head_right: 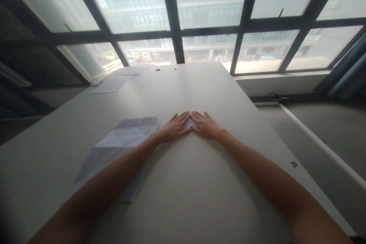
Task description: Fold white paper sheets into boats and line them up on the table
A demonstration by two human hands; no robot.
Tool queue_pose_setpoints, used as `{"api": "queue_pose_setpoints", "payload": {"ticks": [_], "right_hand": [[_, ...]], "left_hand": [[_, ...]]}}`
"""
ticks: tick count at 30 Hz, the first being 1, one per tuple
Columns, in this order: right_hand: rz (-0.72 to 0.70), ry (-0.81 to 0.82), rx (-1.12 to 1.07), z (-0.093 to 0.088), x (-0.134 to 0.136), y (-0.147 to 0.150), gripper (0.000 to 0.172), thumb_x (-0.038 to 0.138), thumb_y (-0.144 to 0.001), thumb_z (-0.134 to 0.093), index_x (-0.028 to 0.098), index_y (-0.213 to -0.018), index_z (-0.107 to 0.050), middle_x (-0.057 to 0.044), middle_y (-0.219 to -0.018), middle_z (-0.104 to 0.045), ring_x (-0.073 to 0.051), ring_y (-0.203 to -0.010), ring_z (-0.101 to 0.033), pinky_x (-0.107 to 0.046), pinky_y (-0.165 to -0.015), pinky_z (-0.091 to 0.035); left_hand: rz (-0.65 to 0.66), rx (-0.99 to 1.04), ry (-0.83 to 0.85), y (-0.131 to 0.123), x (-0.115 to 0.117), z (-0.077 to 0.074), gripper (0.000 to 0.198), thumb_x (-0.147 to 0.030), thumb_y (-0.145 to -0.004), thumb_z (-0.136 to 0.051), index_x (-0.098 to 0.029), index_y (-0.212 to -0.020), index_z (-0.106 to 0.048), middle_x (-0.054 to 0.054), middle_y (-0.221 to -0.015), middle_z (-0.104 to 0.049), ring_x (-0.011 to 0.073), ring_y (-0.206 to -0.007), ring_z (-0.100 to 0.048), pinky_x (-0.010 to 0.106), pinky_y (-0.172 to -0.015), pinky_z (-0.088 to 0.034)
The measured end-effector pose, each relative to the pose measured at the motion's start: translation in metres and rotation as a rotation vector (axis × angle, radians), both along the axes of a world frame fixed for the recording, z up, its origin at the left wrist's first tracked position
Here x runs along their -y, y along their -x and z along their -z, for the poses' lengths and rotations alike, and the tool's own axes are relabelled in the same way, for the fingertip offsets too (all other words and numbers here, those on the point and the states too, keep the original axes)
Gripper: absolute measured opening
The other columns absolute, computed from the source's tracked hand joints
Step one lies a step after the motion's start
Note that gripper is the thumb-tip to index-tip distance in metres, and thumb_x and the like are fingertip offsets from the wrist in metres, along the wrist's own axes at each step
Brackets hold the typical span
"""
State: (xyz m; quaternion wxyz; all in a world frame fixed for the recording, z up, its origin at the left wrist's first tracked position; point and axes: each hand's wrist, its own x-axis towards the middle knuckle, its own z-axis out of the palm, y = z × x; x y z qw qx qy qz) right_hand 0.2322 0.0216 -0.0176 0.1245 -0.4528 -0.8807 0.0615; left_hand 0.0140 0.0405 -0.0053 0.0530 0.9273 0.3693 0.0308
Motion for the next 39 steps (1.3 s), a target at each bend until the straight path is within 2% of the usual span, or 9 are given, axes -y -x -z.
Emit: {"api": "queue_pose_setpoints", "payload": {"ticks": [4, 8, 15, 21, 25, 32, 39], "right_hand": [[0.093, 0.04, 0.048, -0.002, 0.002, 0.002, 0.067, 0.047, -0.1, -0.031, 0.012, -0.157, -0.024, -0.016, -0.162, -0.022, -0.028, -0.151, -0.017, -0.058, -0.12, -0.009], [0.191, 0.038, 0.066, 0.001, 0.003, 0.003, 0.062, 0.038, -0.101, -0.028, 0.009, -0.155, -0.028, -0.017, -0.162, -0.022, -0.029, -0.151, -0.017, -0.059, -0.119, -0.013], [0.327, -0.041, -0.004, 0.009, 0.001, 0.005, 0.056, 0.018, -0.095, -0.029, 0.0, -0.147, -0.039, -0.022, -0.156, -0.036, -0.03, -0.147, -0.03, -0.051, -0.119, -0.023], [0.495, -0.049, -0.094, 0.011, -0.002, 0.002, 0.057, 0.007, -0.091, -0.03, 0.002, -0.146, -0.042, -0.022, -0.153, -0.041, -0.031, -0.144, -0.035, -0.049, -0.118, -0.025], [0.431, -0.048, -0.171, 0.011, -0.004, 0.002, 0.056, 0.008, -0.091, -0.033, 0.005, -0.147, -0.044, -0.02, -0.154, -0.04, -0.029, -0.146, -0.032, -0.049, -0.118, -0.025], [0.162, -0.098, -0.336, 0.009, -0.006, 0.003, 0.064, 0.002, -0.085, -0.033, 0.014, -0.146, -0.047, -0.012, -0.155, -0.041, -0.021, -0.146, -0.032, -0.046, -0.12, -0.026], [0.105, -0.083, -0.403, 0.009, -0.006, 0.004, 0.072, -0.001, -0.08, -0.031, 0.009, -0.151, -0.038, -0.016, -0.154, -0.042, -0.022, -0.147, -0.031, -0.049, -0.12, -0.026]], "left_hand": [[-0.008, -0.025, 0.014, 0.0, 0.001, -0.001, 0.087, -0.071, -0.096, -0.02, -0.012, -0.159, -0.009, 0.014, -0.165, -0.009, 0.0241, -0.153, -0.007, 0.045, -0.122, -0.005], [-0.044, -0.011, 0.022, 0.001, 0.0, 0.0, 0.088, -0.074, -0.094, -0.02, -0.014, -0.159, -0.014, 0.012, -0.165, -0.011, 0.0249, -0.153, -0.008, 0.046, -0.122, -0.005], [-0.045, 0.02, 0.024, 0.001, -0.001, 0.002, 0.092, -0.079, -0.09, -0.025, -0.018, -0.159, -0.014, 0.009, -0.165, -0.013, 0.025, -0.153, -0.009, 0.046, -0.122, -0.005], [-0.029, 0.008, 0.021, 0.002, 0.0, 0.0, 0.087, -0.077, -0.092, -0.023, -0.02, -0.159, -0.016, 0.008, -0.165, -0.01, 0.0255, -0.153, -0.007, 0.047, -0.122, -0.005], [-0.031, -0.004, 0.02, 0.002, 0.001, 0.0, 0.083, -0.075, -0.093, -0.024, -0.025, -0.159, -0.018, 0.007, -0.166, -0.009, 0.0268, -0.153, -0.008, 0.05, -0.121, -0.007], [-0.03, -0.01, 0.022, 0.002, 0.0, 0.0, 0.081, -0.075, -0.093, -0.026, -0.028, -0.158, -0.019, 0.006, -0.166, -0.009, 0.0269, -0.153, -0.008, 0.05, -0.121, -0.007], [-0.019, -0.018, 0.034, 0.002, 0.001, -0.003, 0.082, -0.076, -0.093, -0.025, -0.027, -0.159, -0.017, 0.006, -0.166, -0.008, 0.0268, -0.153, -0.006, 0.05, -0.121, -0.006]]}}
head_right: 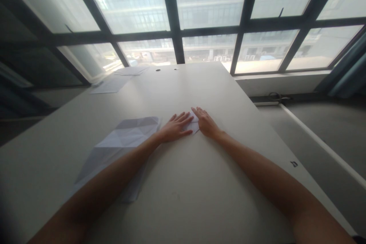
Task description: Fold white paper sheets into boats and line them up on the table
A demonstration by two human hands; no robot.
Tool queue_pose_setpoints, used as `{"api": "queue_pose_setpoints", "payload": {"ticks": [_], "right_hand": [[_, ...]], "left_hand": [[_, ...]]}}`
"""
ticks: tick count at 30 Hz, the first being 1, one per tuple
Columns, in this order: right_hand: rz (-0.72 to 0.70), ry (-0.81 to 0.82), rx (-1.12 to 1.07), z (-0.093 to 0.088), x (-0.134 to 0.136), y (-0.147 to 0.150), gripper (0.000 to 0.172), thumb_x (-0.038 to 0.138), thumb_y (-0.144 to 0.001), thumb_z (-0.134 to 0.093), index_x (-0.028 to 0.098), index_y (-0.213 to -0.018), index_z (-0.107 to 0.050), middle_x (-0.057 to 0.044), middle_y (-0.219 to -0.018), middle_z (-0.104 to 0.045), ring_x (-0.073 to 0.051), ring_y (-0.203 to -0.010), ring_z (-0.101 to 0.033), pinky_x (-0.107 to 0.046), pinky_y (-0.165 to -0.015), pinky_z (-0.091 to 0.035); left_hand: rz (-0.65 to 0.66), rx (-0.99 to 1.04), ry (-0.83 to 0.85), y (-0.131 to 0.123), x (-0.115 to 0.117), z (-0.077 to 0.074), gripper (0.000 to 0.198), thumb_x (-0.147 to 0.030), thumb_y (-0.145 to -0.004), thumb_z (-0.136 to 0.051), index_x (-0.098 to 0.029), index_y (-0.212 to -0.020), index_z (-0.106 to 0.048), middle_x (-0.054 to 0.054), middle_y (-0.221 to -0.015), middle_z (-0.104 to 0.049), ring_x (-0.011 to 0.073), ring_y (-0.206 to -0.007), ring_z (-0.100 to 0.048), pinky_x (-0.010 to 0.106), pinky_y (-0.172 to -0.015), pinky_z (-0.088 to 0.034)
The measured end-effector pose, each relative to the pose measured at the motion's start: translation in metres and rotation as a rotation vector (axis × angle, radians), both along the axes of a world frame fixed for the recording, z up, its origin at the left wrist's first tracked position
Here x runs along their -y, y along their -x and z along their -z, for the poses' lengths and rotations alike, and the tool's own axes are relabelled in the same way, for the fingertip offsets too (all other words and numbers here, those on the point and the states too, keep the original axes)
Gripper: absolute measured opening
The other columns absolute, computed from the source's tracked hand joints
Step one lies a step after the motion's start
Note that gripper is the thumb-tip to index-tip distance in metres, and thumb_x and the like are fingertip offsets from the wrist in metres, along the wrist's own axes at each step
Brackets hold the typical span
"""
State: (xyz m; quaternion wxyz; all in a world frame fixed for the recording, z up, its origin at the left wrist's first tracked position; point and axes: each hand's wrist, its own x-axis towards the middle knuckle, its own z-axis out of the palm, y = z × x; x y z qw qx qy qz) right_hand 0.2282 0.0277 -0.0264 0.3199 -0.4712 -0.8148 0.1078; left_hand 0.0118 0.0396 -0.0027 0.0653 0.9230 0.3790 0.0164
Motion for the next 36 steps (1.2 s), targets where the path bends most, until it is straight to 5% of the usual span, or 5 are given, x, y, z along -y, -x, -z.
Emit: {"api": "queue_pose_setpoints", "payload": {"ticks": [9, 36], "right_hand": [[-0.022, 0.037, -0.053, -0.0053, 0.0044, 0.0008, 0.081, 0.002, -0.078, -0.033, 0.015, -0.157, -0.025, -0.012, -0.157, -0.037, -0.025, -0.147, -0.03, -0.055, -0.119, -0.027], [0.0, 0.091, -0.103, -0.0086, 0.0073, 0.0008, 0.081, 0.001, -0.074, -0.033, 0.011, -0.154, -0.025, -0.016, -0.156, -0.038, -0.023, -0.146, -0.032, -0.051, -0.119, -0.029]], "left_hand": [[0.009, 0.029, 0.001, 0.0011, -0.0004, 0.0013, 0.081, -0.075, -0.093, -0.028, -0.029, -0.159, -0.017, 0.006, -0.166, -0.009, 0.0279, -0.153, -0.007, 0.05, -0.121, -0.007], [0.008, 0.025, 0.011, 0.0014, -0.0002, 0.0005, 0.08, -0.074, -0.093, -0.029, -0.029, -0.159, -0.018, 0.006, -0.166, -0.01, 0.0282, -0.153, -0.007, 0.052, -0.121, -0.007]]}}
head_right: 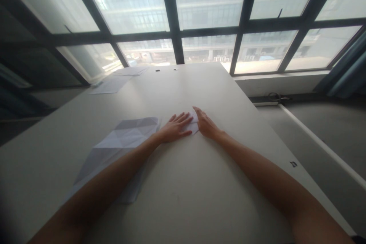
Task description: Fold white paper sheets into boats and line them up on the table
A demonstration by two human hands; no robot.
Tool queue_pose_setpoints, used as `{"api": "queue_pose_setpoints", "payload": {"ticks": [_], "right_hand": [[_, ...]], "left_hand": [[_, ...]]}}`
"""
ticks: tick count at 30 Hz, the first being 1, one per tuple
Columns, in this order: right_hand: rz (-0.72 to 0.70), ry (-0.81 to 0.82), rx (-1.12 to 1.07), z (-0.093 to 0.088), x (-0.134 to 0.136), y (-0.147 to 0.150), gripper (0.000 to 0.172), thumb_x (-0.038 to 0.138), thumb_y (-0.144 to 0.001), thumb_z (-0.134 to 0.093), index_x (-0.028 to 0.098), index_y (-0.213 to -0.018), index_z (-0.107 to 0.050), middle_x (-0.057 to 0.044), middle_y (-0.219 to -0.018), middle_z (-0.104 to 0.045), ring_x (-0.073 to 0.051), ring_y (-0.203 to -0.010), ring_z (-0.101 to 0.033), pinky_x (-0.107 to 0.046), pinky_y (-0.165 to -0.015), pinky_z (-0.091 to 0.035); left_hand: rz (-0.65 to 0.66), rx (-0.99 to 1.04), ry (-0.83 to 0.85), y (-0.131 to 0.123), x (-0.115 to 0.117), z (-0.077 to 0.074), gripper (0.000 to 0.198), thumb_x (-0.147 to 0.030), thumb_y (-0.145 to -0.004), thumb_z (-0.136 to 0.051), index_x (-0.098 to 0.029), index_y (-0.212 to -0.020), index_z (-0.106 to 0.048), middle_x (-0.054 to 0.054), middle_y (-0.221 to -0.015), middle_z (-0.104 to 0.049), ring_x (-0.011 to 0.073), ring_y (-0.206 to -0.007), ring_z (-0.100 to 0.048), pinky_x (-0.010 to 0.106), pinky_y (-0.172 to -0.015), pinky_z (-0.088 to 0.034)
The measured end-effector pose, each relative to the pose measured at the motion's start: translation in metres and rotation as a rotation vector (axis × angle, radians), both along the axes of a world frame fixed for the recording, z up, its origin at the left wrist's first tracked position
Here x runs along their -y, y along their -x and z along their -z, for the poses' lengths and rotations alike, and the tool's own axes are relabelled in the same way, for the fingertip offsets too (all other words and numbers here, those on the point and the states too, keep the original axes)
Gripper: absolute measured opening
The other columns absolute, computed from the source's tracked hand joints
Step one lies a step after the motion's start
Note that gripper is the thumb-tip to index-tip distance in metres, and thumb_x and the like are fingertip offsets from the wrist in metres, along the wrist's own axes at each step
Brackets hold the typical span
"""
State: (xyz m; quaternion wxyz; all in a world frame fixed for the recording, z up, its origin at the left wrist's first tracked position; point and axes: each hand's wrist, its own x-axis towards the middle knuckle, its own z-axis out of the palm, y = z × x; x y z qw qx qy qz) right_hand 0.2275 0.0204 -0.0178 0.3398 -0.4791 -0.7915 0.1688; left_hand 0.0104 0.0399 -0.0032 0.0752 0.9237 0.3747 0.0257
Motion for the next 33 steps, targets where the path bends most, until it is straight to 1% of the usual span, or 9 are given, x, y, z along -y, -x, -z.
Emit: {"api": "queue_pose_setpoints", "payload": {"ticks": [3, 6, 10, 12, 16, 18, 20, 25, 33], "right_hand": [[-0.002, 0.001, -0.021, -0.001, 0.0, -0.001, 0.08, 0.002, -0.073, -0.033, 0.01, -0.153, -0.026, -0.016, -0.155, -0.039, -0.022, -0.144, -0.036, -0.048, -0.118, -0.031], [-0.038, -0.006, -0.084, -0.002, 0.0, -0.001, 0.079, 0.003, -0.075, -0.034, 0.01, -0.153, -0.026, -0.016, -0.154, -0.041, -0.021, -0.142, -0.039, -0.045, -0.118, -0.033], [-0.096, 0.006, -0.198, -0.003, 0.002, 0.002, 0.076, 0.005, -0.077, -0.035, 0.015, -0.152, -0.026, -0.013, -0.15, -0.048, -0.02, -0.141, -0.041, -0.047, -0.117, -0.032], [-0.119, 0.058, -0.325, -0.005, 0.003, 0.005, 0.075, 0.007, -0.079, -0.035, 0.017, -0.153, -0.025, -0.012, -0.146, -0.054, -0.021, -0.139, -0.044, -0.048, -0.115, -0.034], [-0.189, 0.331, -0.586, -0.016, 0.005, 0.007, 0.066, 0.015, -0.092, -0.029, 0.018, -0.156, -0.015, -0.013, -0.139, -0.06, -0.022, -0.129, -0.056, -0.048, -0.106, -0.043], [-0.188, 0.463, -0.599, -0.023, 0.005, 0.004, 0.058, 0.026, -0.1, -0.017, 0.017, -0.157, -0.011, -0.014, -0.138, -0.06, -0.022, -0.127, -0.058, -0.047, -0.103, -0.045], [-0.177, 0.532, -0.573, -0.028, 0.005, 0.001, 0.059, 0.036, -0.102, -0.002, 0.016, -0.158, -0.005, -0.015, -0.14, -0.059, -0.022, -0.126, -0.058, -0.046, -0.102, -0.045], [-0.147, 0.526, -0.451, -0.03, 0.005, -0.003, 0.065, 0.047, -0.1, 0.005, 0.017, -0.159, 0.002, -0.015, -0.143, -0.055, -0.023, -0.121, -0.061, -0.046, -0.103, -0.044], [-0.136, 0.543, -0.436, -0.029, 0.006, -0.002, 0.062, 0.044, -0.102, 0.003, 0.023, -0.159, -0.001, -0.011, -0.142, -0.057, -0.024, -0.119, -0.061, -0.047, -0.106, -0.039]], "left_hand": [[0.008, 0.017, -0.024, 0.0, 0.0, 0.0, 0.078, -0.072, -0.093, -0.033, -0.029, -0.158, -0.021, 0.006, -0.165, -0.015, 0.029, -0.153, -0.007, 0.054, -0.121, -0.006], [0.062, 0.079, -0.101, -0.002, 0.002, -0.001, 0.071, -0.064, -0.095, -0.042, -0.026, -0.154, -0.033, 0.008, -0.16, -0.032, 0.029, -0.151, -0.016, 0.054, -0.122, -0.003], [0.203, 0.197, -0.081, -0.006, 0.007, -0.006, 0.047, -0.043, -0.097, -0.05, -0.026, -0.14, -0.054, 0.008, -0.146, -0.051, 0.0257, -0.14, -0.04, 0.042, -0.119, -0.027], [0.256, 0.251, -0.03, -0.008, 0.009, -0.009, 0.039, -0.037, -0.097, -0.05, -0.026, -0.134, -0.058, 0.008, -0.139, -0.056, 0.0242, -0.133, -0.047, 0.039, -0.115, -0.035], [0.263, 0.338, 0.019, -0.009, 0.013, -0.014, 0.037, -0.034, -0.097, -0.049, -0.024, -0.133, -0.055, 0.008, -0.132, -0.06, 0.0229, -0.127, -0.052, 0.039, -0.112, -0.039], [0.252, 0.358, 0.036, -0.008, 0.013, -0.014, 0.039, -0.033, -0.098, -0.048, -0.024, -0.135, -0.053, 0.009, -0.132, -0.06, 0.0223, -0.127, -0.052, 0.039, -0.112, -0.04], [0.252, 0.364, 0.043, -0.008, 0.013, -0.014, 0.042, -0.032, -0.098, -0.047, -0.024, -0.14, -0.049, 0.008, -0.136, -0.058, 0.0219, -0.13, -0.049, 0.039, -0.113, -0.039], [0.271, 0.356, 0.014, -0.007, 0.009, -0.008, 0.053, -0.032, -0.098, -0.047, -0.026, -0.15, -0.039, 0.009, -0.137, -0.057, 0.0226, -0.129, -0.049, 0.039, -0.114, -0.036], [0.278, 0.299, -0.025, -0.01, 0.01, -0.006, 0.059, -0.033, -0.098, -0.049, -0.03, -0.154, -0.033, 0.009, -0.141, -0.051, 0.0252, -0.129, -0.047, 0.041, -0.115, -0.033]]}}
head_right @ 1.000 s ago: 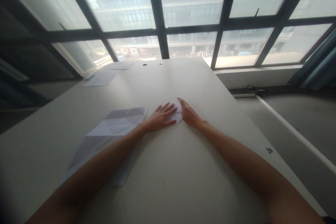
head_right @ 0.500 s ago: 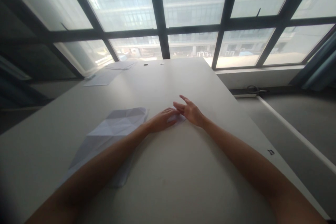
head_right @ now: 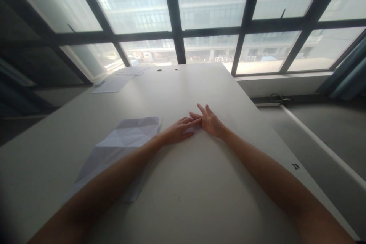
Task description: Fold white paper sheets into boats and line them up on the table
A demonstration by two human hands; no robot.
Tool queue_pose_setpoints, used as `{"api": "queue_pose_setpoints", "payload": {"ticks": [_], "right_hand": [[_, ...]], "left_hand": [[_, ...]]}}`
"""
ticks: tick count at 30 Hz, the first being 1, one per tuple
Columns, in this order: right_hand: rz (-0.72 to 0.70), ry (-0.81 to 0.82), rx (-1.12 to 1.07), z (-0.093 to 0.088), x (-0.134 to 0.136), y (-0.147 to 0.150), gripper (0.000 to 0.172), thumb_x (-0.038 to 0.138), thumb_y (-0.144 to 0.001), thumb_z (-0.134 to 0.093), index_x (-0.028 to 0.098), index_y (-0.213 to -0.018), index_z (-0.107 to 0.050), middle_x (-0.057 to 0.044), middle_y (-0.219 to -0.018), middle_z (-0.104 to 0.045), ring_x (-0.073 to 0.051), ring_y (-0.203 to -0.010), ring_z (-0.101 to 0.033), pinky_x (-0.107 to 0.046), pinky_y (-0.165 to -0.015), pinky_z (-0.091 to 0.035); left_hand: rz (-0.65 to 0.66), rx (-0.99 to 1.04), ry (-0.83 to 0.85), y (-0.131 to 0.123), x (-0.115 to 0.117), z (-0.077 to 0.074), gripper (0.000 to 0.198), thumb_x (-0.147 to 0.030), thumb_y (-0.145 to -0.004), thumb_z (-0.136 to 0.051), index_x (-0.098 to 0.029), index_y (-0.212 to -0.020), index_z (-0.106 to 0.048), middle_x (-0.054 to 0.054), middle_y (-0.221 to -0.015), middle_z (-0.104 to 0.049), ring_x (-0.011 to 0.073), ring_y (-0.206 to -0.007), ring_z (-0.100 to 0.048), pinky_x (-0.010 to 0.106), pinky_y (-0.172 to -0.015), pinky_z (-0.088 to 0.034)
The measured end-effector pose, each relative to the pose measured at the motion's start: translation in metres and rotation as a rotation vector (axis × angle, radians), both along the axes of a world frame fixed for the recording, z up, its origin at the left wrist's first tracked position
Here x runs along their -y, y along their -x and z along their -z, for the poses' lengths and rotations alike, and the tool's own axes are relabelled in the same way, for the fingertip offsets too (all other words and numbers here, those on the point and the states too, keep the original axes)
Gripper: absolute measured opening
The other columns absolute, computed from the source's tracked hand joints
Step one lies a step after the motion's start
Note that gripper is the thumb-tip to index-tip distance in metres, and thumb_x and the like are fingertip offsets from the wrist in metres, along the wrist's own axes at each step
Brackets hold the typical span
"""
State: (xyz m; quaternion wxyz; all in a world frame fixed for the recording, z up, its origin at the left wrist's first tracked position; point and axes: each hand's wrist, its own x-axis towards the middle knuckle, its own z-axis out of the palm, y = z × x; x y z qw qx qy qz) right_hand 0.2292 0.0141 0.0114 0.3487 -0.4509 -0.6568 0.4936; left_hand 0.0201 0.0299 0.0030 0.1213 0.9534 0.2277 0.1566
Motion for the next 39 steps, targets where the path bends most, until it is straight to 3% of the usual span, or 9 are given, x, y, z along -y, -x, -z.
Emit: {"api": "queue_pose_setpoints", "payload": {"ticks": [4, 9, 18, 28, 34, 39], "right_hand": [[-0.029, 0.178, -0.305, -0.002, 0.002, 0.001, 0.07, 0.057, -0.098, 0.005, 0.024, -0.159, -0.003, -0.011, -0.143, -0.056, -0.024, -0.124, -0.058, -0.05, -0.109, -0.036], [-0.11, 0.31, -0.643, -0.001, 0.003, 0.001, 0.074, 0.066, -0.097, -0.012, 0.026, -0.159, 0.0, -0.01, -0.143, -0.057, -0.023, -0.128, -0.055, -0.051, -0.117, -0.024], [-0.118, 0.33, -0.683, 0.004, 0.0, 0.0, 0.074, 0.066, -0.098, -0.013, 0.026, -0.159, -0.002, -0.009, -0.141, -0.059, -0.022, -0.127, -0.056, -0.05, -0.118, -0.022], [-0.088, 0.342, -0.731, 0.009, -0.004, 0.0, 0.072, 0.067, -0.098, -0.016, 0.028, -0.157, -0.012, -0.01, -0.136, -0.063, -0.023, -0.122, -0.06, -0.052, -0.112, -0.033], [0.108, 0.282, -0.879, 0.014, -0.012, -0.001, 0.055, 0.056, -0.102, -0.021, 0.028, -0.146, -0.037, -0.009, -0.125, -0.069, -0.02, -0.123, -0.06, -0.05, -0.109, -0.04], [0.147, 0.361, -1.052, 0.014, -0.019, -0.012, 0.068, 0.067, -0.098, -0.015, 0.024, -0.145, -0.038, -0.015, -0.128, -0.066, -0.025, -0.119, -0.063, -0.053, -0.098, -0.049]], "left_hand": [[0.016, 0.022, -0.031, -0.001, -0.002, 0.004, 0.059, -0.029, -0.097, -0.05, -0.031, -0.154, -0.033, 0.01, -0.133, -0.056, 0.0254, -0.124, -0.05, 0.042, -0.113, -0.035], [0.051, 0.078, -0.059, -0.001, -0.005, 0.007, 0.059, -0.023, -0.095, -0.054, -0.029, -0.151, -0.038, 0.011, -0.132, -0.056, 0.0249, -0.123, -0.05, 0.042, -0.11, -0.039], [0.061, 0.079, -0.057, -0.001, -0.003, 0.004, 0.055, -0.02, -0.095, -0.054, -0.03, -0.148, -0.043, 0.01, -0.127, -0.057, 0.0244, -0.12, -0.051, 0.041, -0.109, -0.04], [0.066, 0.087, -0.051, 0.0, -0.002, 0.002, 0.048, -0.019, -0.093, -0.055, -0.029, -0.139, -0.054, 0.009, -0.127, -0.06, 0.0234, -0.121, -0.052, 0.04, -0.111, -0.039], [-0.014, 0.094, -0.039, -0.001, -0.003, 0.005, 0.037, -0.025, -0.093, -0.056, -0.024, -0.13, -0.061, 0.01, -0.129, -0.059, 0.0243, -0.122, -0.053, 0.04, -0.109, -0.042], [-0.014, 0.1, -0.002, 0.0, -0.006, 0.008, 0.032, -0.026, -0.094, -0.056, -0.023, -0.124, -0.065, 0.009, -0.126, -0.061, 0.0222, -0.116, -0.058, 0.036, -0.107, -0.044]]}}
